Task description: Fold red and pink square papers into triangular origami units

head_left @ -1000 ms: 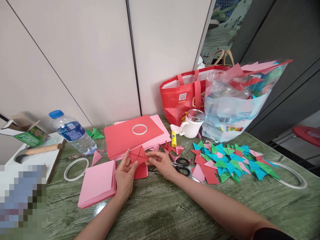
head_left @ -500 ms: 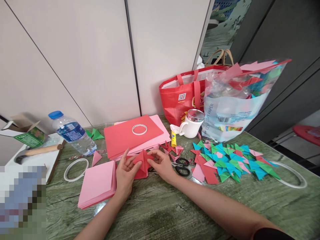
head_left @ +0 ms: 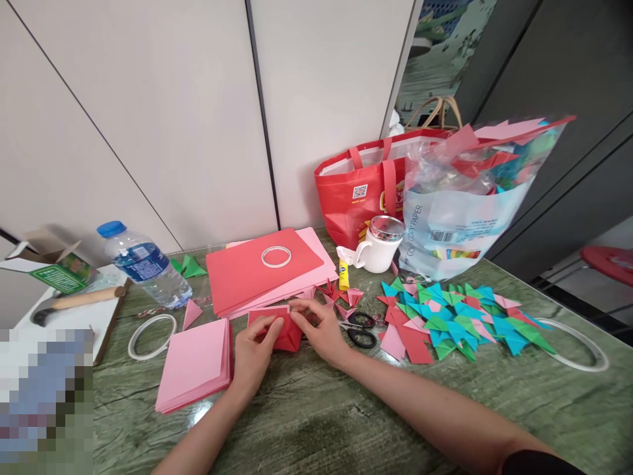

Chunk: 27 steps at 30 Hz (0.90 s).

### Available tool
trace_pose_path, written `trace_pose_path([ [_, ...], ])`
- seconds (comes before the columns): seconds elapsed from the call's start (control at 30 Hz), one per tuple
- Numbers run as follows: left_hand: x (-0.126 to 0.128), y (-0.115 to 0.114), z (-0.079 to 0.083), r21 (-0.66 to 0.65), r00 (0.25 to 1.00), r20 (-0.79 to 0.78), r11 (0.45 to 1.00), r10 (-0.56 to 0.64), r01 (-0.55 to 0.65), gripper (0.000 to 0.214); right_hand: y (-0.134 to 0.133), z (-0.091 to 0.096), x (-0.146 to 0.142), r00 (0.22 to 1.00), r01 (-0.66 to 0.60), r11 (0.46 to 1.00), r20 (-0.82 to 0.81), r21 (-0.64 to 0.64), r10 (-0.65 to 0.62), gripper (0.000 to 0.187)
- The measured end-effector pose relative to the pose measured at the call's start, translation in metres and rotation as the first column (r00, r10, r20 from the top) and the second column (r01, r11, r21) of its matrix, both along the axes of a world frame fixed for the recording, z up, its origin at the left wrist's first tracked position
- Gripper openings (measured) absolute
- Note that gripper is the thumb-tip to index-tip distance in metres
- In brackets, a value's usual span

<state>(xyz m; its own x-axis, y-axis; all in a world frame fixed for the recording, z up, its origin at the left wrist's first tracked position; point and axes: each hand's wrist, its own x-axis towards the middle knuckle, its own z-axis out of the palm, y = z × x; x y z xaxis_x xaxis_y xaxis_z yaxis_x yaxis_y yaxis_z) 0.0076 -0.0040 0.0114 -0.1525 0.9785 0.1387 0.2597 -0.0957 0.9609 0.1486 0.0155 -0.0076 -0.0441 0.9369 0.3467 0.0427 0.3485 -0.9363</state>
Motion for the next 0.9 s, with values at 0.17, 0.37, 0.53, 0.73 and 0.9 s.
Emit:
trace_pose_path([
  [0.17,-0.002,-0.003,0.008,0.126,0.992,-0.098,0.988,-0.082,0.094,0.024,0.000,0.001,-0.001,0.999,-0.038,0.999,0.026,0.029,0.037,0.013],
  [0.37,-0.007,0.001,0.016,0.222,0.968,-0.227,0.962,-0.109,0.161,0.015,0.001,0.015,0.001,0.989,-0.052,0.993,0.142,0.106,0.036,0.011],
  [0.53,-0.009,0.003,0.027,0.308,0.955,-0.288,0.937,-0.071,0.163,0.015,-0.001,0.027,0.004,0.988,-0.042,0.978,0.152,0.205,0.011,0.011],
  [0.73,-0.008,-0.006,0.042,0.381,0.910,-0.409,0.895,-0.064,0.234,0.013,-0.006,0.037,-0.001,0.996,-0.083,0.975,0.062,0.206,0.071,0.007],
  [0.9,-0.009,-0.012,0.052,0.422,0.891,-0.452,0.872,-0.037,0.250,0.012,-0.013,0.051,-0.004,0.996,-0.084,0.980,0.037,0.180,0.078,0.007],
])
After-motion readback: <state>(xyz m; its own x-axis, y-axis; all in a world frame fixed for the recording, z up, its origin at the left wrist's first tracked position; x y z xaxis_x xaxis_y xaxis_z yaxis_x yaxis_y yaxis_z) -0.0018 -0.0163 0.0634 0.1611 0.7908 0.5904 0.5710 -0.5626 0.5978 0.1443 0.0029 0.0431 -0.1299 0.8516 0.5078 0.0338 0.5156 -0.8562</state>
